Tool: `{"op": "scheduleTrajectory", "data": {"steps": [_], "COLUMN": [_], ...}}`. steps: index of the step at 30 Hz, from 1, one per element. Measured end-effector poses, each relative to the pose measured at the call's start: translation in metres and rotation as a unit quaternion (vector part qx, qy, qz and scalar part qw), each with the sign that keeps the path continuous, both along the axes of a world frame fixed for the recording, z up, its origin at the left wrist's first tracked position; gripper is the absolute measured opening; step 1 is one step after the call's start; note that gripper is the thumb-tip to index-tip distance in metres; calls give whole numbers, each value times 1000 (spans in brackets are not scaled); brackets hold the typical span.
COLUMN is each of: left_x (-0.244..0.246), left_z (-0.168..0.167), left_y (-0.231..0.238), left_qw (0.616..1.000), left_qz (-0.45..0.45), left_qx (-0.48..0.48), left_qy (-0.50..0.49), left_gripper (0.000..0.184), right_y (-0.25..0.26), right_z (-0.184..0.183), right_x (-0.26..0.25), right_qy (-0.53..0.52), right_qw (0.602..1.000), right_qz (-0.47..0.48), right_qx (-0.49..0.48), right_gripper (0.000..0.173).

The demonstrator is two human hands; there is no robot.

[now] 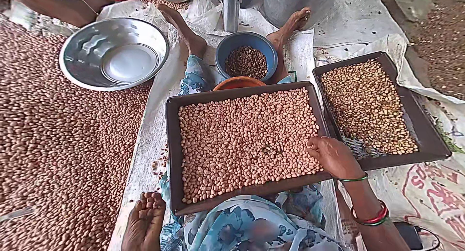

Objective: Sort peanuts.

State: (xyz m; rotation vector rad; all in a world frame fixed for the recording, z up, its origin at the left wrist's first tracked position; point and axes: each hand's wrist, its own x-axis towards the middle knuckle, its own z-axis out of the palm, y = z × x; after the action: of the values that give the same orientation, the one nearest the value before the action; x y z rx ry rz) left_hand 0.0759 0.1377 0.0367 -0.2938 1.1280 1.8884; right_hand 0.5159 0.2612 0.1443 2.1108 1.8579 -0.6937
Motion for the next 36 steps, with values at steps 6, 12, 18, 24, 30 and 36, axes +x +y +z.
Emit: {"op": "scheduleTrajectory", "data": {"steps": [6, 12, 18, 24, 30, 36], "left_x": [14, 19, 11, 14, 13, 9], "left_z": [-29, -28, -10, 0, -3, 2], "left_y": [-8, -15, -7, -1, 0, 8], "left_qw": [995, 997, 996, 993, 992, 988], "left_qz": [-6, -5, 5, -12, -12, -25], "left_qx": [-100, -80, 69, 97, 101, 131], "left_qy": [20, 13, -48, -58, -69, -78], "left_gripper": [24, 34, 47, 49, 46, 49], "right_y": [-30, -22, 24, 59, 33, -2], "right_z": [-14, -46, -31, 25, -12, -61], "right_x": [-24, -60, -92, -52, -41, -81], "right_qy": [-18, 166, 68, 195, 225, 159], "right_qw": [999, 957, 971, 919, 946, 939], "right_qz": [-5, 105, 225, 149, 213, 253], "right_qx": [-45, 212, -39, 309, 90, 171], "right_gripper": [39, 24, 26, 57, 15, 20]}}
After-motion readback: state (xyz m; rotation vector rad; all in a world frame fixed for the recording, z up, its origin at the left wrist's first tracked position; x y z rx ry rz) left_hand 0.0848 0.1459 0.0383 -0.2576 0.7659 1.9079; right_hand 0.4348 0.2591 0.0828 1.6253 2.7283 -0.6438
